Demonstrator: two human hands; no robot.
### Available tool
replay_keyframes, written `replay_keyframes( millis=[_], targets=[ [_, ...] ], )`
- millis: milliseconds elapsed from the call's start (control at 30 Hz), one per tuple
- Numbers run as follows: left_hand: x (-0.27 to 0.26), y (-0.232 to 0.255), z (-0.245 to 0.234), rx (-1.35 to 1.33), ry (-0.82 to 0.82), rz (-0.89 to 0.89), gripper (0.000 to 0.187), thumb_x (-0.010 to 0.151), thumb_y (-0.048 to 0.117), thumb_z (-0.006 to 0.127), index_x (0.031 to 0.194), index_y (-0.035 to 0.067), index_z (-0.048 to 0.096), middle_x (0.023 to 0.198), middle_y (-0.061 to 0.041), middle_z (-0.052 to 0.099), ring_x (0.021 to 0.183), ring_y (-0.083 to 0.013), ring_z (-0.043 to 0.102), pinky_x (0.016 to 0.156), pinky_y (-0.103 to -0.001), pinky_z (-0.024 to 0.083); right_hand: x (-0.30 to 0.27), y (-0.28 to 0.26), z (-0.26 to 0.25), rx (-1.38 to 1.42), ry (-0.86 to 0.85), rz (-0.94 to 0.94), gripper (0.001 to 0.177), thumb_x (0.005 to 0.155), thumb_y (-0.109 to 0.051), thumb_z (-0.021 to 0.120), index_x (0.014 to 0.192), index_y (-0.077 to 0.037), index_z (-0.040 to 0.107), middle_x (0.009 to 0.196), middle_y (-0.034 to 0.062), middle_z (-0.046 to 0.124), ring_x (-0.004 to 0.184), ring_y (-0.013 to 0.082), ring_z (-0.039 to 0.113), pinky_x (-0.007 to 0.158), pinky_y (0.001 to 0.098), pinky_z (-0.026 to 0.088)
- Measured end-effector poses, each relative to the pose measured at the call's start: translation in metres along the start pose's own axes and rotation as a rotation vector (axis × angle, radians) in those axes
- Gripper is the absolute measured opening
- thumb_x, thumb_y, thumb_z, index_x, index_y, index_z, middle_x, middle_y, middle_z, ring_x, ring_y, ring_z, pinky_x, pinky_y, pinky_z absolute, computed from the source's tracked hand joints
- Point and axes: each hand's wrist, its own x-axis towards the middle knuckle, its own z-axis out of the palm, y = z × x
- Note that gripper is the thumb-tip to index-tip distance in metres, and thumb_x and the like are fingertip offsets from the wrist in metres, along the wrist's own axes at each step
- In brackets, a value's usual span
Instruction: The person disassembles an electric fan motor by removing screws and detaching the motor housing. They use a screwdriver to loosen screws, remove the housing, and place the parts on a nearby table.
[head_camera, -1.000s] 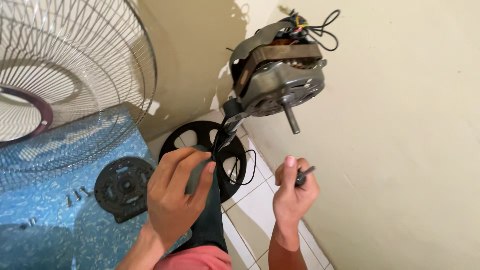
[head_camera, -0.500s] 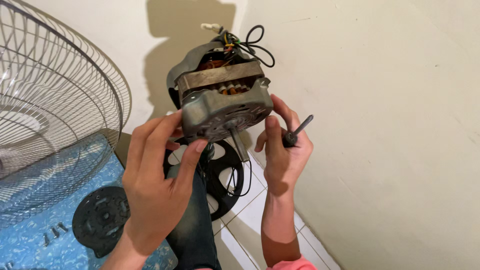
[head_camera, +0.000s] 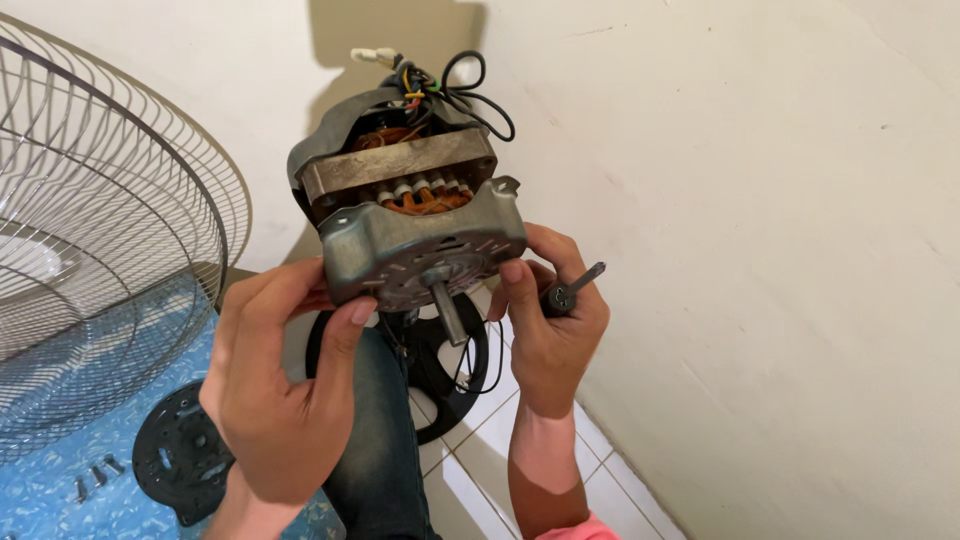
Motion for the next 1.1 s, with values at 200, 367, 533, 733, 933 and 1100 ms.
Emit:
replay_keyframes(
  millis=[200,367,533,733,933,1100],
  targets=[
    [-0.01,0.007,-0.003,-0.041,-0.009,-0.003,0.033,0.098,0.005,0.08,0.124,-0.005,0.062,0.113,-0.015,0.068,0.093,-0.0197,0.072,0.084,-0.028,0.058,-0.013,-0.009,-0.01,0.024,-0.003,-0.027,0.027,0.106,-0.015,0.068,0.123,0.006,0.066,0.105,0.0089,0.069,0.065,0.0106,0.058,0.055,0.0248,0.044],
    [-0.025,0.014,-0.011,-0.077,-0.055,-0.025,0.034,0.092,0.005,0.08,0.119,-0.005,0.062,0.109,-0.016,0.069,0.094,-0.0222,0.07,0.083,-0.031,0.057,-0.032,-0.017,-0.022,0.036,0.016,-0.074,0.028,0.105,-0.015,0.068,0.122,0.008,0.064,0.115,0.013,0.067,0.062,0.0108,0.056,0.053,0.0248,0.043],
    [-0.038,0.017,-0.016,-0.135,-0.086,-0.03,0.035,0.092,0.005,0.078,0.121,-0.004,0.061,0.111,-0.016,0.068,0.094,-0.0224,0.071,0.081,-0.031,0.057,-0.049,-0.017,-0.03,0.07,0.036,-0.08,0.028,0.104,-0.013,0.069,0.122,0.008,0.065,0.114,0.0138,0.066,0.061,0.0115,0.056,0.05,0.024,0.041],
    [-0.055,0.017,-0.022,-0.176,-0.089,-0.059,0.032,0.092,0.006,0.077,0.119,-0.003,0.062,0.11,-0.015,0.068,0.093,-0.0212,0.071,0.082,-0.031,0.057,-0.068,-0.017,-0.036,0.061,0.018,-0.041,0.027,0.102,-0.012,0.07,0.12,0.007,0.065,0.117,0.0135,0.065,0.062,0.0112,0.056,0.051,0.0242,0.043],
    [-0.081,0.001,-0.035,-0.237,-0.11,-0.198,0.031,0.092,0.005,0.074,0.118,-0.004,0.061,0.108,-0.013,0.065,0.094,-0.0194,0.065,0.086,-0.027,0.05,-0.089,-0.019,-0.034,0.036,-0.033,-0.014,0.024,0.099,-0.008,0.073,0.116,0.006,0.066,0.117,0.0133,0.065,0.064,0.0113,0.059,0.053,0.0245,0.046],
    [-0.103,-0.015,-0.051,-0.271,-0.105,-0.252,0.031,0.092,0.002,0.072,0.12,-0.006,0.059,0.112,-0.012,0.062,0.104,-0.0162,0.059,0.097,-0.026,0.045,-0.106,-0.025,-0.029,-0.018,-0.097,-0.025,0.02,0.095,-0.003,0.074,0.11,0.005,0.065,0.116,0.0136,0.066,0.064,0.0095,0.058,0.052,0.024,0.047]
  ],
)
